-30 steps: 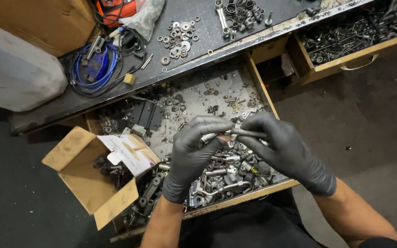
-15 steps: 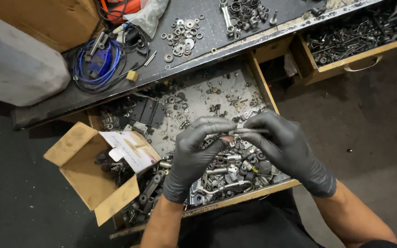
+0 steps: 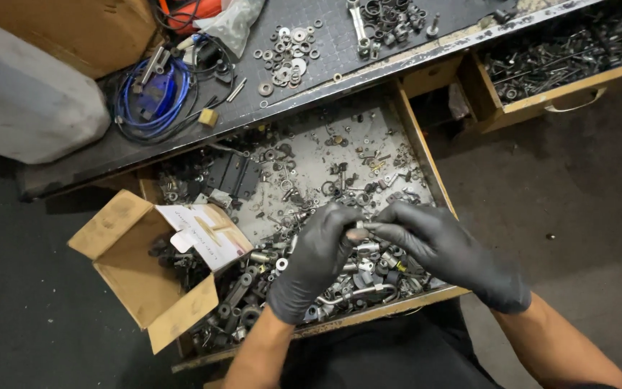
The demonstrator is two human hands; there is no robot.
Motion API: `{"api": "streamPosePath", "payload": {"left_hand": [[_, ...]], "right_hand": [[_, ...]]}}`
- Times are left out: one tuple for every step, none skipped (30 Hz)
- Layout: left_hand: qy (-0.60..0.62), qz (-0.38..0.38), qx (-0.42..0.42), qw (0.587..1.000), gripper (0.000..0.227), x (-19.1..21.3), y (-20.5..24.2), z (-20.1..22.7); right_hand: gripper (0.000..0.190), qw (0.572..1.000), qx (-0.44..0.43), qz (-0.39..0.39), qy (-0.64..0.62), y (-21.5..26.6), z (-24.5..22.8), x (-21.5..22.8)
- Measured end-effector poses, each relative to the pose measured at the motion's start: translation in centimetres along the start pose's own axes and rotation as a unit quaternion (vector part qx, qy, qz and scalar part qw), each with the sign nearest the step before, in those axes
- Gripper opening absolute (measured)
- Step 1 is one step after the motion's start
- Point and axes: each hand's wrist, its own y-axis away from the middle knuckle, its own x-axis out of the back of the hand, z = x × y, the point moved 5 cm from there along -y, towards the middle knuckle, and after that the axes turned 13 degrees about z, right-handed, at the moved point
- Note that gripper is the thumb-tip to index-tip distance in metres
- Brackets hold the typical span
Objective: The person sorts through a drawer filled with various metal parts, including bolts, nuts, and washers. They pick up individual items, examine them, and place them into a cardboard box or back into the drawer.
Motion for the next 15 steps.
{"api": "streamPosePath", "payload": {"left_hand": [[-0.001, 0.000, 0.002, 1.000, 0.036, 0.0, 0.0, 0.4], [-0.002, -0.009, 0.047, 0.999, 0.034, -0.2, 0.0, 0.3], [0.001, -0.019, 0.092, 0.996, 0.033, -0.6, -0.1, 0.3], [0.003, -0.021, 0.092, 0.996, 0.033, -1.1, -0.4, 0.3], [0.019, -0.016, 0.123, 0.992, 0.037, -1.3, -0.5, 0.1], [0.034, -0.012, 0.154, 0.987, 0.040, -1.6, -0.6, -0.1], [0.033, -0.011, 0.152, 0.988, 0.040, -1.6, -1.2, 0.1], [0.051, 0.003, 0.184, 0.982, 0.036, -1.6, -1.6, 0.1], [0.071, 0.015, 0.219, 0.973, 0.032, -1.6, -1.9, 0.3], [0.071, 0.013, 0.220, 0.973, 0.032, -1.8, -1.8, 0.6], [0.069, 0.003, 0.246, 0.967, 0.032, -2.0, -1.7, 0.5], [0.067, -0.006, 0.273, 0.960, 0.032, -2.3, -1.6, 0.5], [0.066, -0.007, 0.274, 0.959, 0.032, -2.6, -1.2, 0.2], [0.089, -0.009, 0.302, 0.949, 0.032, -3.1, -0.7, -0.3], [0.111, -0.011, 0.330, 0.937, 0.033, -3.4, -0.1, -0.7]], "right_hand": [[0.015, 1.000, 0.000, -0.002, -0.001, 0.0, -0.2, -0.1], [0.014, 1.000, 0.020, 0.005, 0.021, -0.1, -0.5, -0.1], [0.012, 0.998, 0.038, 0.014, 0.045, 0.0, -0.7, 0.1], [0.012, 0.998, 0.036, 0.015, 0.046, 0.0, -0.5, 0.2], [0.011, 0.995, 0.063, 0.027, 0.076, 0.1, -0.5, 0.3], [0.010, 0.989, 0.091, 0.039, 0.105, 0.1, -0.6, 0.3], [0.010, 0.989, 0.093, 0.040, 0.105, 0.2, -0.4, 0.0], [0.011, 0.985, 0.123, 0.045, 0.112, 0.2, -0.4, -0.3], [0.011, 0.980, 0.149, 0.049, 0.119, 0.6, -0.3, -0.5], [0.011, 0.981, 0.147, 0.050, 0.119, 0.7, 0.4, -0.6], [0.012, 0.983, 0.129, 0.052, 0.123, 0.8, 1.2, -0.6], [0.012, 0.984, 0.112, 0.054, 0.128, 0.8, 2.1, -0.6], [0.012, 0.984, 0.110, 0.053, 0.127, 0.7, 2.3, -0.4], [0.012, 0.983, 0.102, 0.054, 0.142, 0.7, 2.5, -0.3], [0.012, 0.981, 0.093, 0.055, 0.158, 0.7, 2.8, -0.2]]}}
